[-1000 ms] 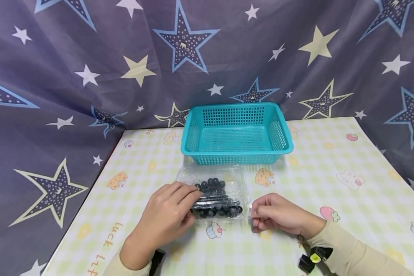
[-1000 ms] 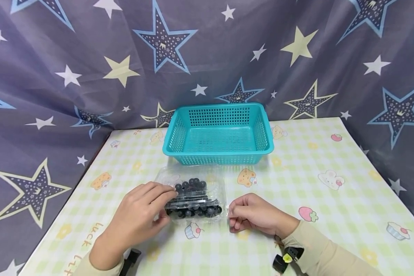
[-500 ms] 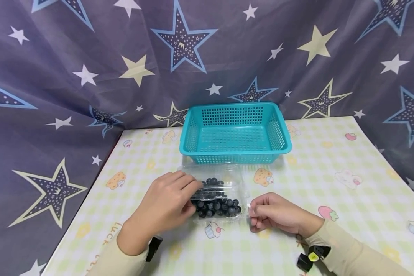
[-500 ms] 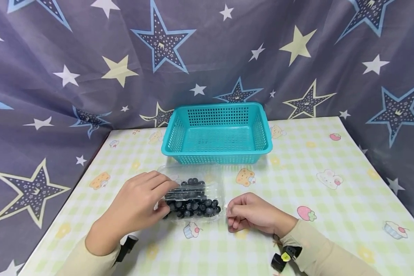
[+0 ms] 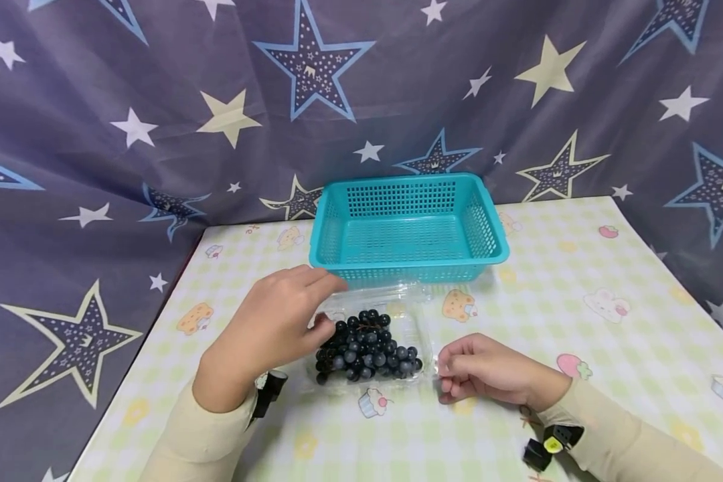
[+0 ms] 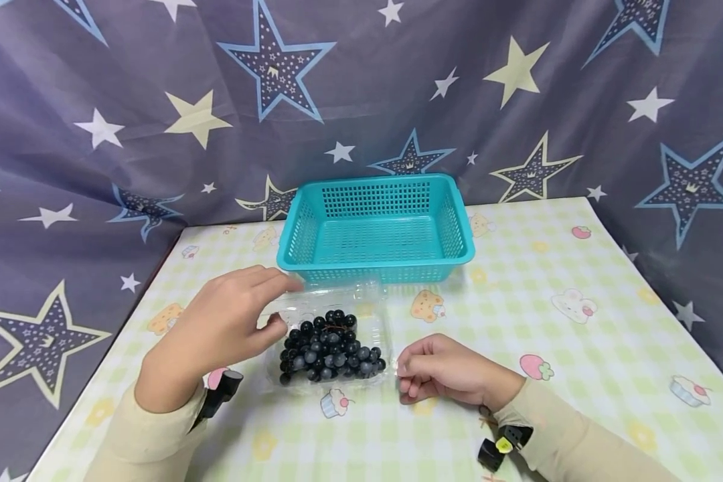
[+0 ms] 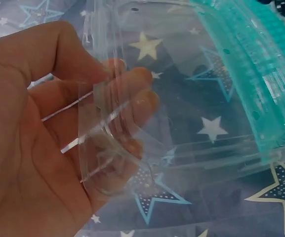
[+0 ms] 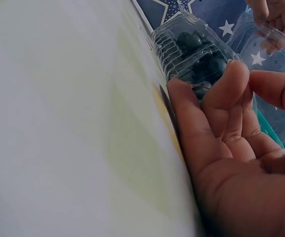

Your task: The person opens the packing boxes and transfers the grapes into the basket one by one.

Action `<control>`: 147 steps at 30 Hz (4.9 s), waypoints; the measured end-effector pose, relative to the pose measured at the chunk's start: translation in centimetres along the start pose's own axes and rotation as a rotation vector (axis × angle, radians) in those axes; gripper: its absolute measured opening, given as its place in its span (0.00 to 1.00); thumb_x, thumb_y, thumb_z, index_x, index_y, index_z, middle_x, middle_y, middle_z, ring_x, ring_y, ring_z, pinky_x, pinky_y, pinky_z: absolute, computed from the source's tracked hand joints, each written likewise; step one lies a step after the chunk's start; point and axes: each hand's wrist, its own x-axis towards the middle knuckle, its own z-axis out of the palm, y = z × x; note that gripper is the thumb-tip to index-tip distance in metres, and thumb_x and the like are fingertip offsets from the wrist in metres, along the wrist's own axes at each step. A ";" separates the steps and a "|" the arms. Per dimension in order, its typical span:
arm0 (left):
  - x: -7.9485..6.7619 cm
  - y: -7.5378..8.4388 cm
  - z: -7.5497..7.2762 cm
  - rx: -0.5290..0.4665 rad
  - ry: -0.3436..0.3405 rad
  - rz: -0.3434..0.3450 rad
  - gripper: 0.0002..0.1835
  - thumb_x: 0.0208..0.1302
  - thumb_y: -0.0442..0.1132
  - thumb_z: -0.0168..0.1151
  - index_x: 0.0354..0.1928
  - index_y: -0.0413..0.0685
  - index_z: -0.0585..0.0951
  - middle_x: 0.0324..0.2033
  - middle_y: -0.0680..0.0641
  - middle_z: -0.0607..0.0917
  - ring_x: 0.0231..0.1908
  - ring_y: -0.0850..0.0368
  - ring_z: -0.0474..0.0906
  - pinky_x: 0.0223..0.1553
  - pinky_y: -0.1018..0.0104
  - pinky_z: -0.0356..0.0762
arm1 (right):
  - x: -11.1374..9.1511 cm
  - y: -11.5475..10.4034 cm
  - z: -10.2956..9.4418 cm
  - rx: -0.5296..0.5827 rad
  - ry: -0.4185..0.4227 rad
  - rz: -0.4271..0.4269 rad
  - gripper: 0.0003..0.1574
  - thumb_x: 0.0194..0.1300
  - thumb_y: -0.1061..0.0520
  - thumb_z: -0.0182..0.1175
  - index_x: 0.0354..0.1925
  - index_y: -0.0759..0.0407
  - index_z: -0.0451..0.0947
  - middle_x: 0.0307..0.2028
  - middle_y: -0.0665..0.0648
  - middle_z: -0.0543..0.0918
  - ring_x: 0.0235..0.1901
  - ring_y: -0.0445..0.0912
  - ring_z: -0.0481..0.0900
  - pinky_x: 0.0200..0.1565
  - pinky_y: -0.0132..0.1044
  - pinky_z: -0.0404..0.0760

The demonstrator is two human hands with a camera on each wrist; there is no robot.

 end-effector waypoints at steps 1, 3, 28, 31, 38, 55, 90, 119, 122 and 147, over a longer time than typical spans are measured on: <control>0.0 -0.1 0.0 -0.009 -0.001 -0.001 0.22 0.52 0.35 0.65 0.52 0.53 0.85 0.46 0.53 0.88 0.43 0.57 0.84 0.40 0.58 0.82 | -0.1 0.0 -0.1 0.002 -0.004 -0.002 0.09 0.69 0.66 0.53 0.37 0.61 0.80 0.31 0.53 0.86 0.37 0.46 0.88 0.50 0.44 0.87; -0.1 -0.1 0.0 -0.029 0.006 0.003 0.22 0.53 0.35 0.64 0.52 0.53 0.85 0.47 0.53 0.88 0.44 0.57 0.85 0.42 0.57 0.83 | -0.2 0.1 -0.2 0.005 -0.015 -0.011 0.09 0.70 0.66 0.52 0.38 0.61 0.80 0.32 0.53 0.87 0.38 0.47 0.88 0.49 0.43 0.87; -0.8 -1.2 -0.7 0.030 0.180 -0.104 0.15 0.60 0.36 0.60 0.48 0.50 0.87 0.45 0.51 0.90 0.45 0.52 0.86 0.43 0.53 0.83 | -0.5 -1.6 -0.1 -0.305 0.088 0.014 0.12 0.71 0.61 0.58 0.40 0.72 0.79 0.28 0.52 0.80 0.22 0.39 0.69 0.25 0.31 0.70; -0.9 -1.5 -0.7 0.044 0.196 -0.122 0.14 0.60 0.37 0.61 0.47 0.50 0.87 0.45 0.51 0.90 0.47 0.51 0.86 0.45 0.51 0.82 | -0.4 -2.9 0.1 -0.459 0.150 0.019 0.14 0.71 0.61 0.57 0.41 0.75 0.77 0.24 0.51 0.75 0.20 0.40 0.64 0.23 0.32 0.66; -1.3 -2.1 -0.8 0.088 0.230 -0.170 0.12 0.61 0.39 0.63 0.46 0.49 0.87 0.43 0.50 0.90 0.47 0.48 0.85 0.46 0.49 0.80 | 0.9 -5.4 0.9 -0.660 0.245 -0.022 0.08 0.67 0.62 0.56 0.37 0.67 0.79 0.21 0.50 0.70 0.18 0.40 0.62 0.21 0.31 0.65; -1.0 -2.6 -0.6 0.117 0.357 -0.326 0.07 0.62 0.45 0.71 0.39 0.52 0.88 0.38 0.52 0.90 0.20 0.53 0.78 0.22 0.55 0.75 | 3.7 -5.7 2.6 -0.994 0.352 -0.424 0.13 0.65 0.62 0.66 0.32 0.42 0.82 0.25 0.44 0.80 0.23 0.43 0.75 0.29 0.33 0.76; -1.0 -2.3 -0.8 0.093 0.342 -0.349 0.04 0.67 0.42 0.70 0.38 0.52 0.89 0.34 0.52 0.88 0.24 0.57 0.80 0.24 0.57 0.75 | 4.0 -8.3 3.6 -1.509 0.249 -0.519 0.07 0.64 0.57 0.68 0.35 0.43 0.90 0.32 0.38 0.86 0.35 0.33 0.82 0.44 0.37 0.84; -1.0 -2.5 -0.5 0.151 0.303 -0.364 0.04 0.66 0.41 0.71 0.38 0.51 0.89 0.31 0.52 0.87 0.24 0.56 0.84 0.21 0.54 0.75 | 6.3 -5.6 3.9 -1.663 0.248 -0.427 0.13 0.74 0.45 0.62 0.38 0.43 0.92 0.29 0.41 0.83 0.31 0.37 0.79 0.42 0.40 0.82; -1.1 -2.4 -0.4 0.158 0.303 -0.357 0.04 0.66 0.41 0.70 0.39 0.51 0.89 0.31 0.52 0.87 0.22 0.56 0.83 0.21 0.54 0.74 | 6.4 -5.4 4.1 -1.656 0.273 -0.419 0.12 0.73 0.45 0.63 0.39 0.42 0.92 0.30 0.41 0.85 0.32 0.37 0.80 0.43 0.40 0.82; -0.9 -2.2 -0.1 0.147 0.297 -0.332 0.04 0.66 0.43 0.71 0.40 0.55 0.89 0.32 0.54 0.87 0.19 0.56 0.78 0.21 0.53 0.75 | 7.0 -4.5 5.8 -1.491 0.574 -0.269 0.07 0.65 0.48 0.67 0.32 0.35 0.91 0.24 0.35 0.84 0.26 0.37 0.73 0.27 0.36 0.70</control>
